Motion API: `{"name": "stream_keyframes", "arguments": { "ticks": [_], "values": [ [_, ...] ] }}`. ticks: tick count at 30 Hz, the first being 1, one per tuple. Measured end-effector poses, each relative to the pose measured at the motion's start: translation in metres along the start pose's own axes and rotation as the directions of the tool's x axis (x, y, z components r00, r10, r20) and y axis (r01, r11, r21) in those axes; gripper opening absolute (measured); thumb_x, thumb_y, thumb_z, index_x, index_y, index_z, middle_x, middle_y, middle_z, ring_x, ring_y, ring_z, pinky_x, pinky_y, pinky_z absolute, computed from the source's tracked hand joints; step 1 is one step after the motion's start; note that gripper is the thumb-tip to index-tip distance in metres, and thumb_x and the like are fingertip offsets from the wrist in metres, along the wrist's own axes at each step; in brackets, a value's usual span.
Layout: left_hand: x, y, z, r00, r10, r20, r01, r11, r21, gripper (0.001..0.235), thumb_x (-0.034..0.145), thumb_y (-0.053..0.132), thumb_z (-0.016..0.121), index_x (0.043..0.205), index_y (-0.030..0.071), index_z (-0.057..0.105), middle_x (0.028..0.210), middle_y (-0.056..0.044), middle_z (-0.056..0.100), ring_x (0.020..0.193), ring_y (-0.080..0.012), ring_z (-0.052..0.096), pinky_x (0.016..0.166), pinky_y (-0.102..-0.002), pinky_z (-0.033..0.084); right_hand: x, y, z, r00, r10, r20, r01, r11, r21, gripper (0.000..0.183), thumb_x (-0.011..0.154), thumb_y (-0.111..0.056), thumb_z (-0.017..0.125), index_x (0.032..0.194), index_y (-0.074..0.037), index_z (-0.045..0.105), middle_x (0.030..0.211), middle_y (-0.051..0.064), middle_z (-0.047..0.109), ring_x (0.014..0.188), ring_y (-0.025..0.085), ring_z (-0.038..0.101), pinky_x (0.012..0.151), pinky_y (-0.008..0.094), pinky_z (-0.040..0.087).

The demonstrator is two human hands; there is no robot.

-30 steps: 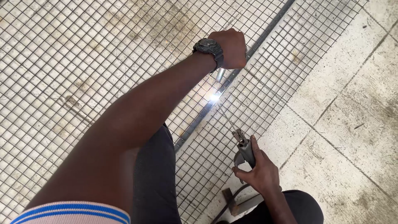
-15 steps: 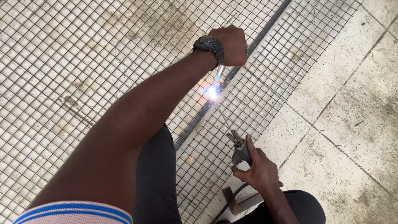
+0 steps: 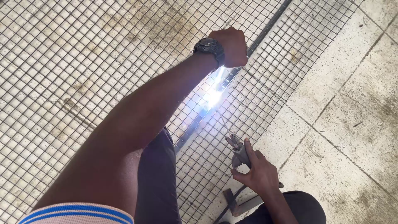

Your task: Welding a metal mesh grid onto a metal frame on a workshop floor.

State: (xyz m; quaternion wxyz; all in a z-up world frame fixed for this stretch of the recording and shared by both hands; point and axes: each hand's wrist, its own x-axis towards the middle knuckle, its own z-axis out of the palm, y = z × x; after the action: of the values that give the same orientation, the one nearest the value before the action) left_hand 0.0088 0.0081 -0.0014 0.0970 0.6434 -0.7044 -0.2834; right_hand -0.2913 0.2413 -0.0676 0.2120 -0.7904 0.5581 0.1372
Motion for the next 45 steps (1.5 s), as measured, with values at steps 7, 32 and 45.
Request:
{"name": "stream_keyframes", "arguments": {
  "ticks": [7,32,45],
  "values": [
    [-0.002,0.007,-0.003,0.995,-0.053,0.084,0.051,0.998,0.033,0.024,0.076,0.023,0.065,0.087,0.004,0.076,0.093,-0.016,0.076,0.087,-0.0315,0.076,0.076,-0.043,0.06,0.001,0.009,-0.012,0.976,0.181,-0.122,-0.173,0.982,0.079,0.132,0.06,-0.051,0.088,0.166,-0.019,0.016,0.107,0.013,0.068,0.084,0.026,0.074,0.066,0.039,0.064],
    [-0.012,-0.016,-0.012,0.966,0.113,0.233,-0.125,0.991,0.038,0.026,0.081,0.03,0.063,0.088,0.008,0.076,0.091,-0.012,0.077,0.087,-0.027,0.077,0.078,-0.042,0.062,0.078,0.27,-0.199,0.877,0.189,-0.441,-0.148,0.981,0.126,0.038,0.088,-0.02,0.091,0.107,0.003,0.068,0.095,0.018,0.074,0.091,0.027,0.075,0.091,0.048,0.062],
    [-0.011,-0.059,-0.018,0.984,0.015,0.18,0.006,0.993,-0.118,0.027,0.076,0.026,0.067,0.094,0.01,0.08,0.096,-0.014,0.078,0.09,-0.0321,0.075,0.08,-0.044,0.06,0.041,0.044,-0.104,0.885,0.411,-0.221,-0.399,0.912,0.098,0.133,0.056,-0.052,0.091,0.165,-0.021,0.021,0.127,0.013,0.068,0.106,0.029,0.073,0.087,0.042,0.061]
  ]
}}
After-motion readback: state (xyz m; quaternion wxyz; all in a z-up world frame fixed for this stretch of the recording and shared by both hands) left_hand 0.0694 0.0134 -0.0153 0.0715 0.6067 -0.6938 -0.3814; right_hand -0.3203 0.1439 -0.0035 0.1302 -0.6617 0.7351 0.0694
